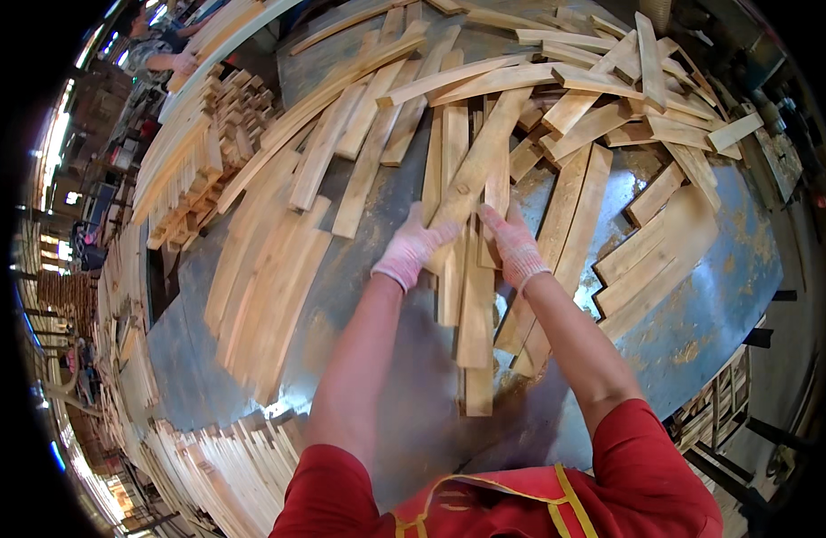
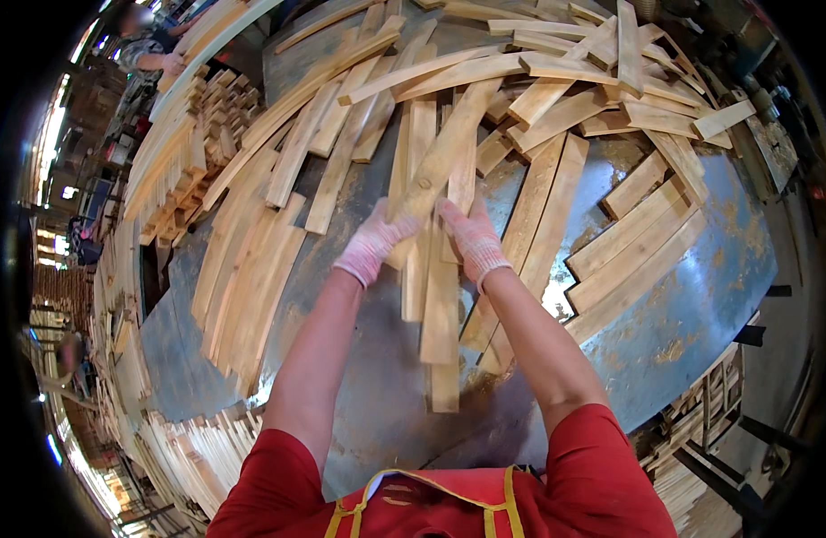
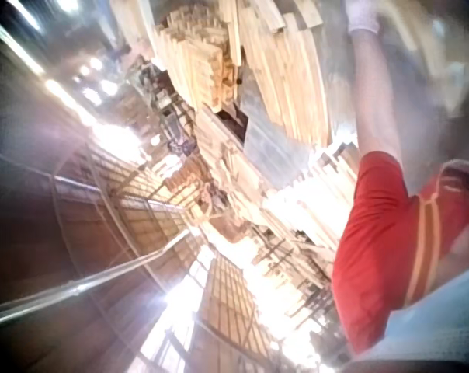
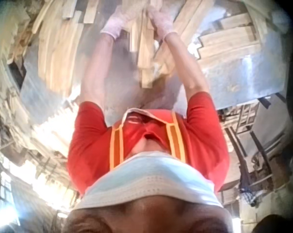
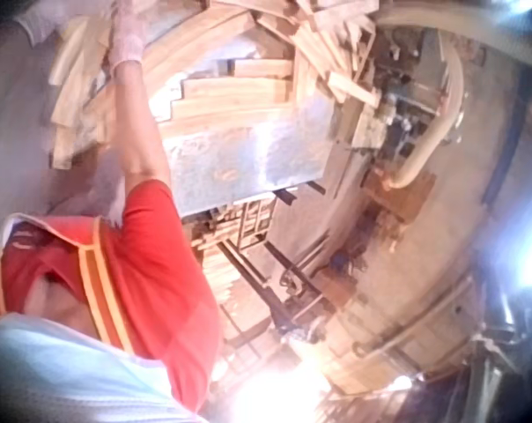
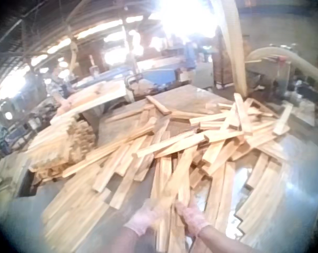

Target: The person picks up thin wooden planks from a pile on a metal table and stacks them into a neat, aligned pile. The person uses both hands to handle the planks, occasionally adjusting the stack to ensure alignment. The task is performed in a workshop environment with sawdust visible on the floor.

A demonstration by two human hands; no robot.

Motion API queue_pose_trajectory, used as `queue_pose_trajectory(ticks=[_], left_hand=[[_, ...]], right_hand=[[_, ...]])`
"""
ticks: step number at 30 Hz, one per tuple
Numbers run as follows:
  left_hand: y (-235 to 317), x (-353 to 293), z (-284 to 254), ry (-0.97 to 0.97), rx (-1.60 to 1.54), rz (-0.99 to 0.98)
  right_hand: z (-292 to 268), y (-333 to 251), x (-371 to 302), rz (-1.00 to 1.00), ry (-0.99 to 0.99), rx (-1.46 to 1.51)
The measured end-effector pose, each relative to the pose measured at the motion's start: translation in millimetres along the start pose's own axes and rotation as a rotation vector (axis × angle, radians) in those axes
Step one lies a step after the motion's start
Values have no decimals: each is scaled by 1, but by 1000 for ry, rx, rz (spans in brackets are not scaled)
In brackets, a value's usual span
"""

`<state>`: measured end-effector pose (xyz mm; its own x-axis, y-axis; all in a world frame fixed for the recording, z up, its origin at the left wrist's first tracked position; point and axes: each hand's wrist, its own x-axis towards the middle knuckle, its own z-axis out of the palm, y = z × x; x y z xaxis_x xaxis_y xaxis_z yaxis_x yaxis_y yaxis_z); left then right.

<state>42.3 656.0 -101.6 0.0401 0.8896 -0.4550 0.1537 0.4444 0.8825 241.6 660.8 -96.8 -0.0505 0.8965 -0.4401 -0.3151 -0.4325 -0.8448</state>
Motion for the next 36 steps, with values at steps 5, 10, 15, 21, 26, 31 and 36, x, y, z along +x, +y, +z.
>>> queue_pose_trajectory(ticks=[5,10,15,21,26,31,36], left_hand=[[-85,-125,10,112,-120,-57],[-154,-295,10,-101,-641,-211],[-217,-424,38,-18,-1129,-143],[-269,-550,53,190,-1098,-125],[-290,-612,18,412,-910,60],[-264,-693,15,758,203,-400],[-289,-722,61,669,574,-589]], right_hand=[[-18,35,-88,158,-202,49],[-48,84,-194,576,-406,270],[-27,176,-282,592,-484,568],[26,231,-406,530,-311,189],[80,225,-448,307,-370,-195],[80,224,-477,-61,-407,-750],[62,286,-537,-288,-610,-1112]])
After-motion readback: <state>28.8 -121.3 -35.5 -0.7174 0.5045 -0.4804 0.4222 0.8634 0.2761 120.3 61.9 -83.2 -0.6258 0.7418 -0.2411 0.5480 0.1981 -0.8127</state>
